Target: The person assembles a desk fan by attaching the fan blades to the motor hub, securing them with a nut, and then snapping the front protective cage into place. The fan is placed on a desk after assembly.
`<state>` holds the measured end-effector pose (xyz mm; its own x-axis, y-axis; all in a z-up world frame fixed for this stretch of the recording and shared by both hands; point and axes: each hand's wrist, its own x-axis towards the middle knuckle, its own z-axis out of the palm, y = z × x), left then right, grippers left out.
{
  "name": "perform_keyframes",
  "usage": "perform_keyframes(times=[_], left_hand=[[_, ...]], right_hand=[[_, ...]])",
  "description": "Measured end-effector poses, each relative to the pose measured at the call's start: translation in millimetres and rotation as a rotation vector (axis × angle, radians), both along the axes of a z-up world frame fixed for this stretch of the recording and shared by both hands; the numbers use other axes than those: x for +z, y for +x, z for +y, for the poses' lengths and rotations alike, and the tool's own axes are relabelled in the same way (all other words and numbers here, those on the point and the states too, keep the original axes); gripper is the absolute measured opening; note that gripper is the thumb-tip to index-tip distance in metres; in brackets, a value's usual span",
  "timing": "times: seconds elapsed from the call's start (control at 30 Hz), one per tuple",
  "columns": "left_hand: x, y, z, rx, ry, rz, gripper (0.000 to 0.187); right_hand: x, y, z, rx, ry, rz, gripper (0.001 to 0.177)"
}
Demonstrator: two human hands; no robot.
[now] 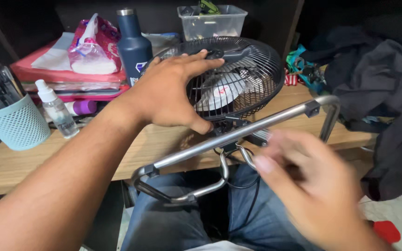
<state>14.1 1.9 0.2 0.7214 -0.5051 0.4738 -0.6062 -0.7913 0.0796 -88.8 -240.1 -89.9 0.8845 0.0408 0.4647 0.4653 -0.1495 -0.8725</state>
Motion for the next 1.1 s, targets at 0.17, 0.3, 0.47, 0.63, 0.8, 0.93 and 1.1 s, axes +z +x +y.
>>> perform_keyframes(times=[0.17,0.3,0.47,0.63,0.8,0.93,1.1], left_hand=[[-0.8,2.1,5.9,0.024,-0.048,0.038,0.116],[0.1,4.4,11.4,-0.030,-0.131,0.056,0.115],[0.0,2.6,9.5,-0.011,-0.130,0.052,0.113],[0.0,-0.1,6.0,0.001,-0.121,0.045,0.113],[-3.3,-0.9,4.1,-0.033,-0.138,-0.020,0.111],[-2.9,-1.3,4.7,-0.026,-0.178,0.004,0.108],[-0.8,-1.6,4.3,-0.036,-0.162,0.006,0.108]], right_hand=[[-14.8,69.6,9.2,0.008,-0.082,-0.357,0.090],[0.6,82.8,12.6,-0.238,-0.327,-0.403,0.094],[10.8,93.9,12.6,-0.110,-0.286,-0.468,0.097],[15.5,104.2,4.3,-0.252,-0.475,-0.379,0.115],[20.8,110.5,-2.8,-0.175,-0.576,-0.430,0.127],[12.6,110.2,-4.3,-0.195,-0.580,-0.491,0.119],[7.2,104.0,1.5,-0.279,-0.584,-0.568,0.112]])
